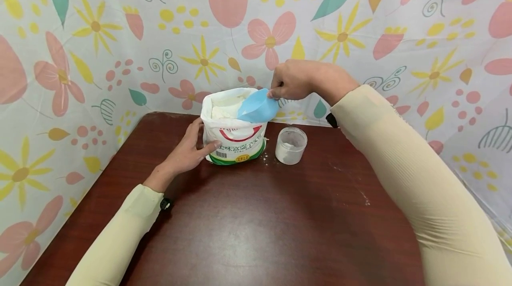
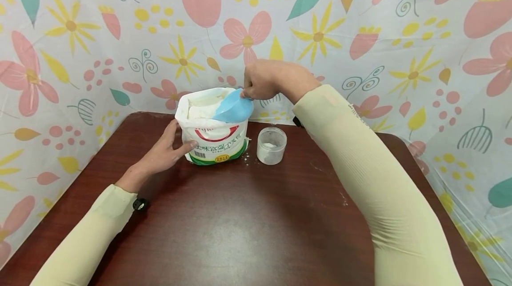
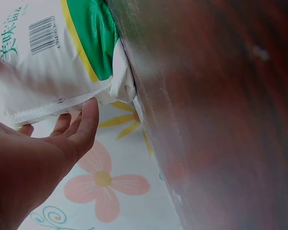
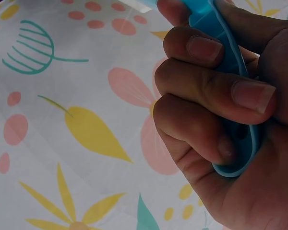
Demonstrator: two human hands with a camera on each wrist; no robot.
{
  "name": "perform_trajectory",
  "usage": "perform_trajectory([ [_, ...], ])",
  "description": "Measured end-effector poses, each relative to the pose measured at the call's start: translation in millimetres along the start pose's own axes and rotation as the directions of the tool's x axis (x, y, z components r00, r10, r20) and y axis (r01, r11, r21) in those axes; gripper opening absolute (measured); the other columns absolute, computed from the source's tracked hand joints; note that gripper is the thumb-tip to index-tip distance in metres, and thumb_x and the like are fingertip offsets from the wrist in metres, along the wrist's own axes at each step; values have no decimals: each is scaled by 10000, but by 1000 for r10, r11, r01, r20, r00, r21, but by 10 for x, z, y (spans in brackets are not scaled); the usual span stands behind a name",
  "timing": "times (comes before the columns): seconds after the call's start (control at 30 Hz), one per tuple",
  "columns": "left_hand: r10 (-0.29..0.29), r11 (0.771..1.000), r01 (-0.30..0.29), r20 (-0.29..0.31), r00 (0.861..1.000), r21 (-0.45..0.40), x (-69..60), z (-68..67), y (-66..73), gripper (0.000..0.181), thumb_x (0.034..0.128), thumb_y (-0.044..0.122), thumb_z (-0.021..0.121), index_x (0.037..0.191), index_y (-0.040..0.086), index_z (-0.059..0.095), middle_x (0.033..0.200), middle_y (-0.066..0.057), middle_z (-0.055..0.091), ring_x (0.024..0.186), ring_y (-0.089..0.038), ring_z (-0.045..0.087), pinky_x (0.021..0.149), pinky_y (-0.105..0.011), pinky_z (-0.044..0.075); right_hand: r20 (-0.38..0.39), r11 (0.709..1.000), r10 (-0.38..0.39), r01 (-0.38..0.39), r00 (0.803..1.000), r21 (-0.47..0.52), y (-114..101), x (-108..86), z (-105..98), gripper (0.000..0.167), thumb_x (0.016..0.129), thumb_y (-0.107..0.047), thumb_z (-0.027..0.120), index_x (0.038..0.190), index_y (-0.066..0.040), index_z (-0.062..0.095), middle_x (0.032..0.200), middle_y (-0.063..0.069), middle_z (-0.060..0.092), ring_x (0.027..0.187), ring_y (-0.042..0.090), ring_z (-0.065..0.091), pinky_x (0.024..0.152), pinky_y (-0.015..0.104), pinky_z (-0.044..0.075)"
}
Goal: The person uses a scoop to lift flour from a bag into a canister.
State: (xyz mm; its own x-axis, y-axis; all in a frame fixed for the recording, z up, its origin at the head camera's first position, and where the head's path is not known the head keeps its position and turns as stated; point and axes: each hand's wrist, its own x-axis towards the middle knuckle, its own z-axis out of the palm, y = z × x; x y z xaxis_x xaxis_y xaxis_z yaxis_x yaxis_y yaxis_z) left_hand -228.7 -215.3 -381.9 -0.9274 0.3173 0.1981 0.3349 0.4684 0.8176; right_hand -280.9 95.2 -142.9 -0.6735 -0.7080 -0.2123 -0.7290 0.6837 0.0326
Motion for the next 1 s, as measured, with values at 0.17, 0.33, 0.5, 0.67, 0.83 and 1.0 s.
perform_trajectory([
  [0.17, 8, 1000, -8, 0, 1000, 2, 5, -9, 11, 902, 1021, 404, 723, 1680, 313, 114, 1610, -92, 267, 1478, -286, 304, 1136, -639, 393, -2, 1000, 2, -2, 1000, 9, -8, 10, -8, 422, 1078, -206, 597, 674, -156, 709, 563, -69, 424, 580, 107, 379, 621, 302, 343],
  [0.33, 5, 1000, -5, 1, 1000, 1, 9, -12, 17, 908, 1018, 406, 728, 1679, 311, 113, 1608, -87, 268, 1478, -284, 302, 1144, -641, 383, -2, 1000, 8, -8, 1000, 18, -17, 27, -6, 418, 1076, -209, 595, 682, -152, 720, 568, -71, 451, 587, 108, 395, 621, 302, 352],
  [0.5, -4, 1000, 4, 1, 1000, 7, 6, -2, -6, 914, 1016, 414, 728, 1679, 305, 108, 1617, -79, 262, 1497, -281, 283, 1175, -662, 335, 0, 1000, 12, -12, 1000, 28, -20, 61, 11, 429, 1077, -217, 595, 670, -155, 715, 564, -74, 449, 584, 107, 397, 619, 298, 351],
  [0.67, -3, 1000, 3, 2, 1000, 12, 8, -7, -1, 919, 1019, 399, 728, 1682, 304, 99, 1636, -72, 250, 1518, -282, 265, 1197, -675, 292, -3, 999, 12, -12, 1000, 36, -12, 78, 17, 408, 1081, -223, 596, 717, -138, 759, 602, -59, 537, 606, 119, 440, 627, 300, 376],
  [0.83, 5, 1000, -5, 4, 1000, 2, 5, -9, 14, 919, 1017, 406, 728, 1683, 306, 103, 1626, -75, 259, 1506, -277, 284, 1179, -660, 333, -2, 999, 16, -16, 1000, 49, -17, 82, 13, 401, 1087, -221, 588, 746, -126, 775, 605, -50, 548, 606, 125, 452, 631, 303, 388],
  [1.0, 2, 1000, -2, 2, 1000, 8, 1, -15, 30, 917, 1014, 417, 730, 1680, 286, 113, 1618, -84, 264, 1505, -279, 283, 1185, -665, 323, -6, 998, 14, -13, 1000, 57, -22, 99, 17, 414, 1093, -233, 582, 735, -126, 759, 568, -62, 469, 589, 121, 436, 623, 302, 386],
])
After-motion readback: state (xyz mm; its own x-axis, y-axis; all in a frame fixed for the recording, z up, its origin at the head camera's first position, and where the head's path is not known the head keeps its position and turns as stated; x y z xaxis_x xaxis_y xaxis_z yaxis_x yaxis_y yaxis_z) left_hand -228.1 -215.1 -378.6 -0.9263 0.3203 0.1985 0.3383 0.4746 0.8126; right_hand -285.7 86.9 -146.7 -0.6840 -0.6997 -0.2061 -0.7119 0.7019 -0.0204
